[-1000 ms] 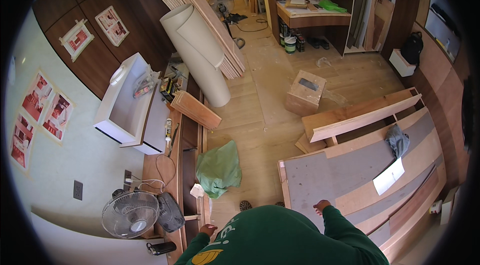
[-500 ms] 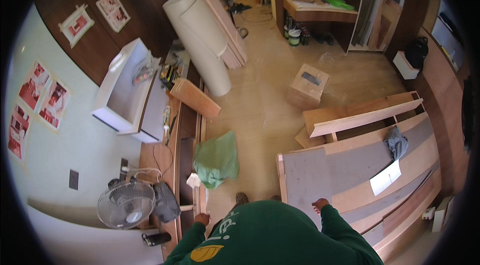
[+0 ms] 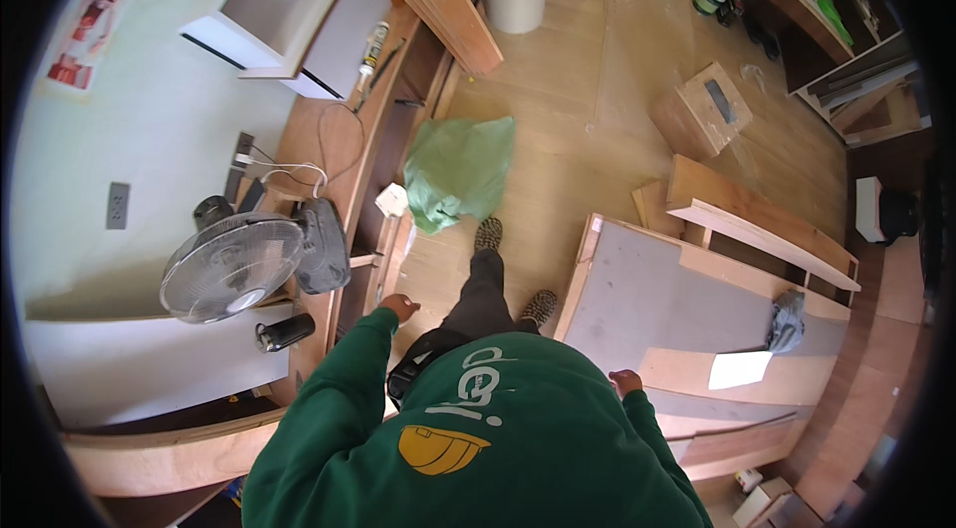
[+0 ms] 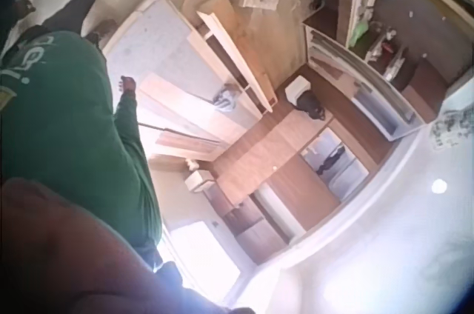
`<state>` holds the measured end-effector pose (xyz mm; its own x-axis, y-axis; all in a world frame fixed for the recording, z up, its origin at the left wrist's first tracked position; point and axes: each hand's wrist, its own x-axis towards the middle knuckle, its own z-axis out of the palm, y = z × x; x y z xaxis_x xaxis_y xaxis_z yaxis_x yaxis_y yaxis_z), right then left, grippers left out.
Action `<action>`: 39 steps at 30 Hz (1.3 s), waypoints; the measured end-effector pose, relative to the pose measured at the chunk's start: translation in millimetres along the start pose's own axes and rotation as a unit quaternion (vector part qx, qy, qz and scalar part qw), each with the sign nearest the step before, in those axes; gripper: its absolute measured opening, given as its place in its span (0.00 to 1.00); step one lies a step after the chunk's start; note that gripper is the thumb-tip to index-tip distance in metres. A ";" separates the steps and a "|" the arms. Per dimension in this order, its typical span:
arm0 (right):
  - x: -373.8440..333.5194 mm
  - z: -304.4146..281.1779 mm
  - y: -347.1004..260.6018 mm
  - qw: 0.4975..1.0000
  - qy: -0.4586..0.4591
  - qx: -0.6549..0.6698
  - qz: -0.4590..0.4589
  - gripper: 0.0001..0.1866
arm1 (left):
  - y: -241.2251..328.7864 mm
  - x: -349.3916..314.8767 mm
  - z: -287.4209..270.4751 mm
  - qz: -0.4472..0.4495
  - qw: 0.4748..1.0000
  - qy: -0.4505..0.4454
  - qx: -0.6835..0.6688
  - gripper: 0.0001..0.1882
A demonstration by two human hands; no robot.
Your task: The person picks up wood scraps and places them into a woven bag, then carries the bag through a doorway and handles a long metal strip and a black cable on a balcony.
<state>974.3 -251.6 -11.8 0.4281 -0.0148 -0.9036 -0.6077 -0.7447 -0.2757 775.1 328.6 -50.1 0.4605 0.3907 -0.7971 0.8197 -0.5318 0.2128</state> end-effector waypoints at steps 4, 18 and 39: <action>-33.3 2.1 -50.6 0.998 0.027 0.002 0.060 0.15 | 13.1 73.1 -5.7 0.002 0.996 -0.088 0.025 0.28; -70.9 61.9 -144.5 0.974 -0.042 0.057 0.216 0.11 | 55.5 365.9 -2.4 -0.144 0.980 -0.137 0.016 0.45; 51.6 148.0 -320.5 0.935 -0.156 -0.258 -0.187 0.17 | 232.1 330.1 -124.3 0.200 0.924 0.182 -0.270 0.14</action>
<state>1092.2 85.1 -18.6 0.2804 0.4459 -0.8500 -0.0163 -0.8832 -0.4687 1159.6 427.6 -193.6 0.7673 0.5223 -0.3722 0.5645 -0.2745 0.7785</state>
